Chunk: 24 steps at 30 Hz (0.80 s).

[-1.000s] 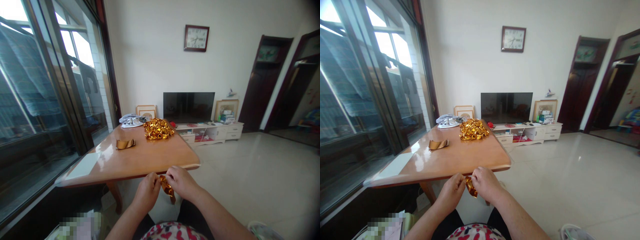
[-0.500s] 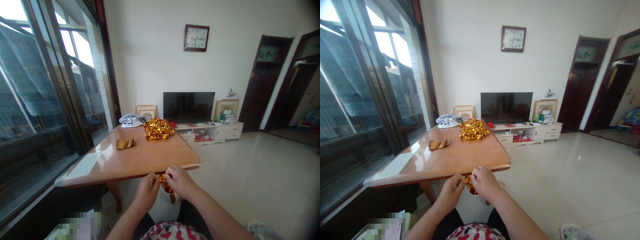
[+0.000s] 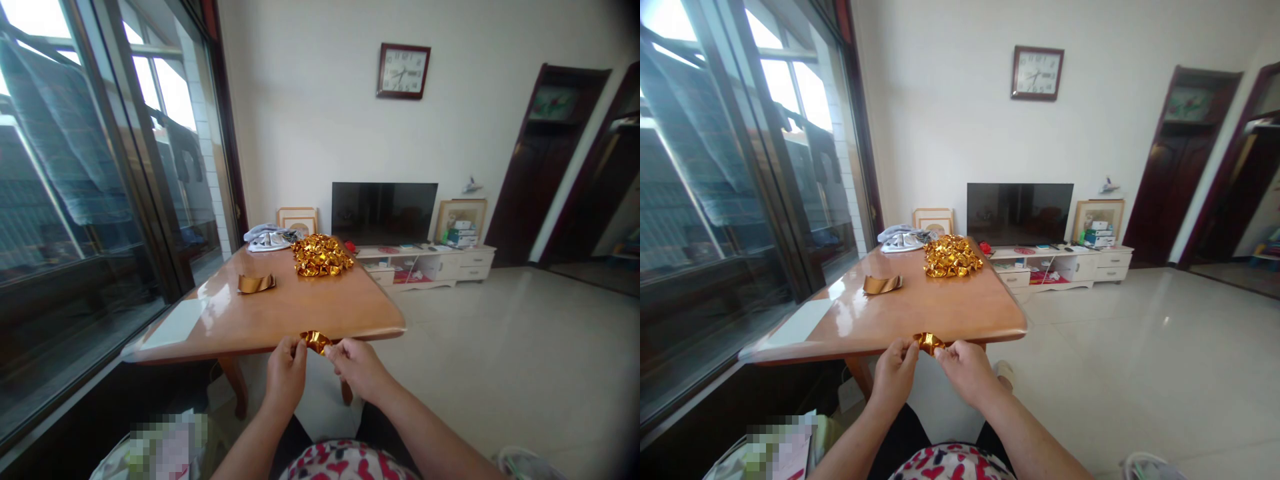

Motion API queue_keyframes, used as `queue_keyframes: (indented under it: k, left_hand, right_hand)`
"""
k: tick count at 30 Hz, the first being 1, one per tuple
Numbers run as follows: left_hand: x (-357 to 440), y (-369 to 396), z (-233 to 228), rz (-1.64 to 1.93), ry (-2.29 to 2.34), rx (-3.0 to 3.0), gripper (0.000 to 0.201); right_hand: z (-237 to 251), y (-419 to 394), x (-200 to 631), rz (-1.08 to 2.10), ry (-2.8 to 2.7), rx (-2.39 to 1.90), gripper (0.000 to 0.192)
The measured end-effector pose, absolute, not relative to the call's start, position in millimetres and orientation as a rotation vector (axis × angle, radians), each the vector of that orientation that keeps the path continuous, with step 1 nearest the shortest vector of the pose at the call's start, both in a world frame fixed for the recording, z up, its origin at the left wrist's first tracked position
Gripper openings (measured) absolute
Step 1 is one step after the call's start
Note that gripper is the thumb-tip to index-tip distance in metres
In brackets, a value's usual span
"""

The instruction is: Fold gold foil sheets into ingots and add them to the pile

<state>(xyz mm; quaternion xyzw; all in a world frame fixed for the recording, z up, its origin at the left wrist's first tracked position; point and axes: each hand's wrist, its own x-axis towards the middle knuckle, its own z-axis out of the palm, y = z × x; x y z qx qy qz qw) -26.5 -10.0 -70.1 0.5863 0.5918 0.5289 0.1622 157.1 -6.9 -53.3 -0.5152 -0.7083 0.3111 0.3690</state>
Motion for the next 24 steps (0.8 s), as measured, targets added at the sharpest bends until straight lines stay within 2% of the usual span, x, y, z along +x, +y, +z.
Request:
queue_keyframes:
  k: [3,10,19,24]
  left_hand:
    - [-27,-10,-72,1.538,1.674,1.686,0.029]
    - [-26,-7,-75,1.583,1.490,1.624,0.022]
    - [-26,-7,-80,1.509,1.464,1.704,0.030]
    - [-27,-6,-82,1.451,1.464,1.761,0.031]
  right_hand:
    - [-58,-6,152,0.738,-1.820,-1.366,0.025]
    - [-47,-10,151,0.362,-1.923,-1.426,0.016]
    - [-45,-12,151,0.316,-1.962,-1.343,0.023]
    - [-44,-14,150,0.201,-2.029,-1.332,0.020]
